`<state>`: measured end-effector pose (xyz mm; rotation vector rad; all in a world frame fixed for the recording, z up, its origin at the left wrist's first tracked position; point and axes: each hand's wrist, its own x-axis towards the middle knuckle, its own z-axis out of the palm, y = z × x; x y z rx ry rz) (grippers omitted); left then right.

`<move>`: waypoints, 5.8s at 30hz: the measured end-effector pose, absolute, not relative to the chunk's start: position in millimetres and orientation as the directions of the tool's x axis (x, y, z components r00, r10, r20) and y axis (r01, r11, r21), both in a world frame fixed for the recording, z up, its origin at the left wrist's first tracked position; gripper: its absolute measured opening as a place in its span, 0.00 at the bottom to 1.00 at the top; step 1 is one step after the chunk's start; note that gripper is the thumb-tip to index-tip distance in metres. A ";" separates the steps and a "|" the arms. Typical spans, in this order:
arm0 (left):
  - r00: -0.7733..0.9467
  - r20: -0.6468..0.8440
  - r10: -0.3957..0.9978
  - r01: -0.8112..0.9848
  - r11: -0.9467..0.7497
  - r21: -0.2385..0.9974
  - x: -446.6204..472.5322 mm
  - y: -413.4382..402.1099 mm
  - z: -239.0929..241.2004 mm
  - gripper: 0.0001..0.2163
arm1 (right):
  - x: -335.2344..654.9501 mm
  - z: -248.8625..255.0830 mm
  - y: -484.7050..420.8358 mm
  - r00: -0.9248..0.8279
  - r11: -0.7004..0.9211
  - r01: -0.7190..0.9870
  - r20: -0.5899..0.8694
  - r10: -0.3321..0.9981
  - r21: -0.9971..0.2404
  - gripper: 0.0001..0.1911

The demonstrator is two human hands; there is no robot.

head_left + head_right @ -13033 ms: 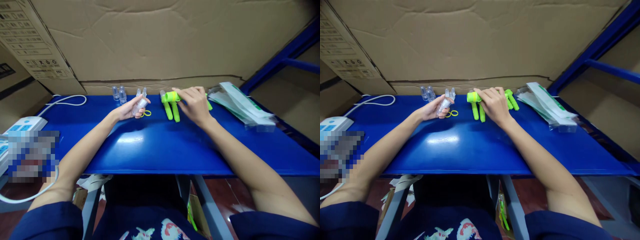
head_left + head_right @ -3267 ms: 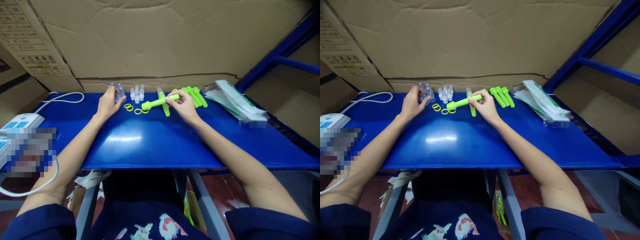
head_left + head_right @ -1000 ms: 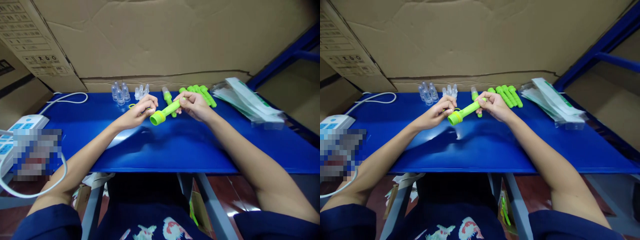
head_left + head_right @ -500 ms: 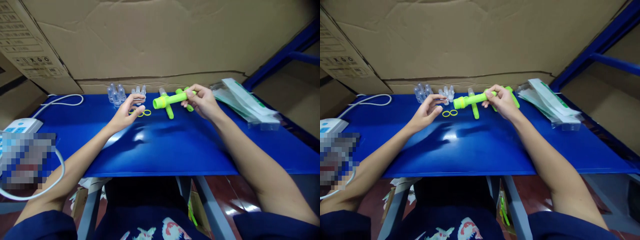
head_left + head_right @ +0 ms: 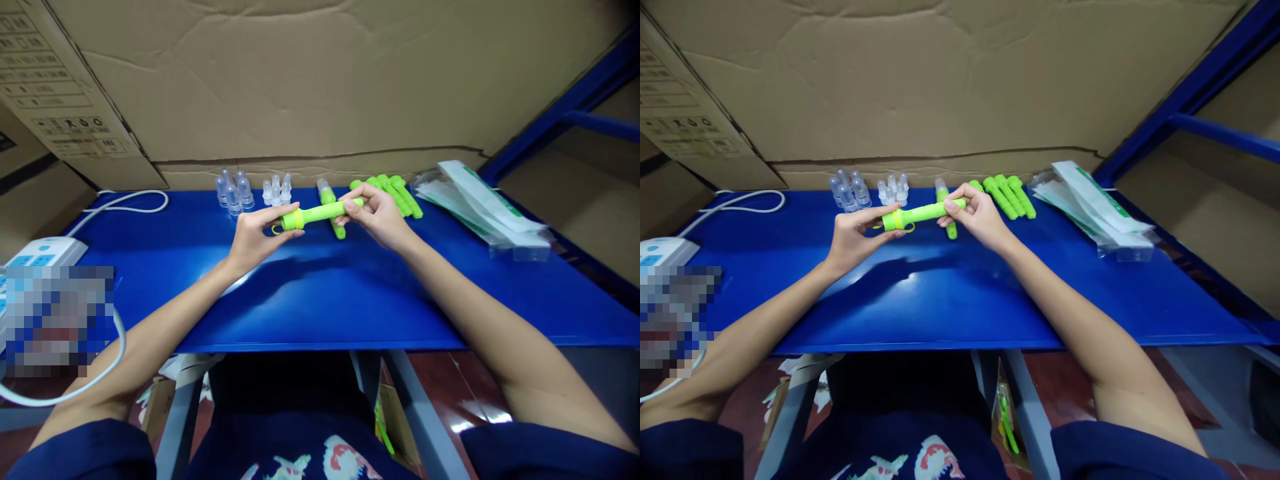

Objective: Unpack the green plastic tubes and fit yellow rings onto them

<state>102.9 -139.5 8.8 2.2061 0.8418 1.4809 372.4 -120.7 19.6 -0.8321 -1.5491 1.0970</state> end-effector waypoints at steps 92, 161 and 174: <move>0.200 0.742 0.640 0.380 -0.749 0.543 104.7 -144.9 16.7 0.23 | 369.5 16.7 -115.0 -0.279 0.268 -0.078 0.280 0.919 -0.960 0.33; 0.751 -0.414 0.514 0.218 0.399 0.891 82.4 -135.3 35.5 0.19 | 324.0 53.8 -133.8 -0.731 0.615 0.389 0.176 0.659 -0.686 0.11; 0.467 -0.352 0.811 0.162 0.313 0.936 100.4 -150.3 42.1 0.16 | 291.3 56.0 -145.1 -0.618 0.617 0.785 0.132 0.775 0.056 0.12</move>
